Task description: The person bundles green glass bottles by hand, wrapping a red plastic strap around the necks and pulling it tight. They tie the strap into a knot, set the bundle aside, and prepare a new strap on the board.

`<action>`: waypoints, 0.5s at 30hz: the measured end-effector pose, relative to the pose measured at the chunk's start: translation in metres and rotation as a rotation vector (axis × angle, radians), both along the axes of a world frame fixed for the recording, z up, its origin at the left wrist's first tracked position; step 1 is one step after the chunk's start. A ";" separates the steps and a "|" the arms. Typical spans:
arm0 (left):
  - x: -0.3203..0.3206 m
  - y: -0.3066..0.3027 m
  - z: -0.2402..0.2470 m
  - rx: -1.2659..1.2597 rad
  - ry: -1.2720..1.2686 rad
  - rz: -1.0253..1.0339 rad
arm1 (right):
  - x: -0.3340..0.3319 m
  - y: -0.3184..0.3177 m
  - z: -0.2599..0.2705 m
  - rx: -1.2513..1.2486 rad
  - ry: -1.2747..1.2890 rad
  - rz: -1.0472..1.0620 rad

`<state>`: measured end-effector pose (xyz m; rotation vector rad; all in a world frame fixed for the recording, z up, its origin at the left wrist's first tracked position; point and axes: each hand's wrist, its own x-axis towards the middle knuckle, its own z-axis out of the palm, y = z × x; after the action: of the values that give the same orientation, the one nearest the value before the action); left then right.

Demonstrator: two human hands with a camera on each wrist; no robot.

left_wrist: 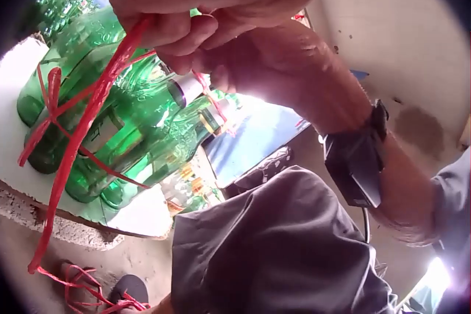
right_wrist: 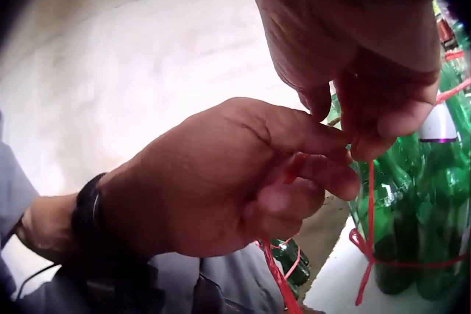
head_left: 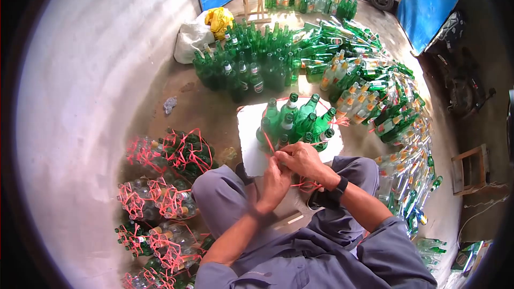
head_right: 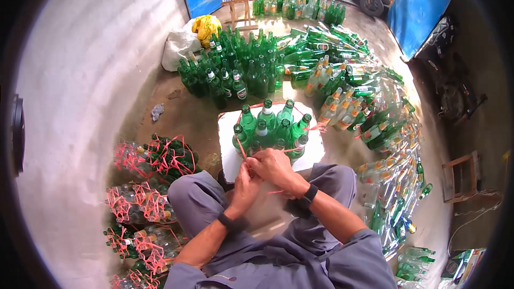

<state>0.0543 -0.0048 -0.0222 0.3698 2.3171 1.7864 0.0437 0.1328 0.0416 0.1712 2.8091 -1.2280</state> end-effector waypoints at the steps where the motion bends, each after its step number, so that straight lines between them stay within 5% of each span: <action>1: 0.003 -0.001 0.003 -0.005 0.001 -0.004 | -0.001 -0.001 -0.005 -0.043 -0.008 0.009; 15: 0.014 -0.014 -0.012 -0.013 -0.037 0.008 | 0.003 -0.012 -0.035 -0.389 -0.157 -0.072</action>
<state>0.0685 -0.0185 -0.0345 0.3236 2.3077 1.7653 0.0471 0.1213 0.0063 0.3284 2.3954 -1.6653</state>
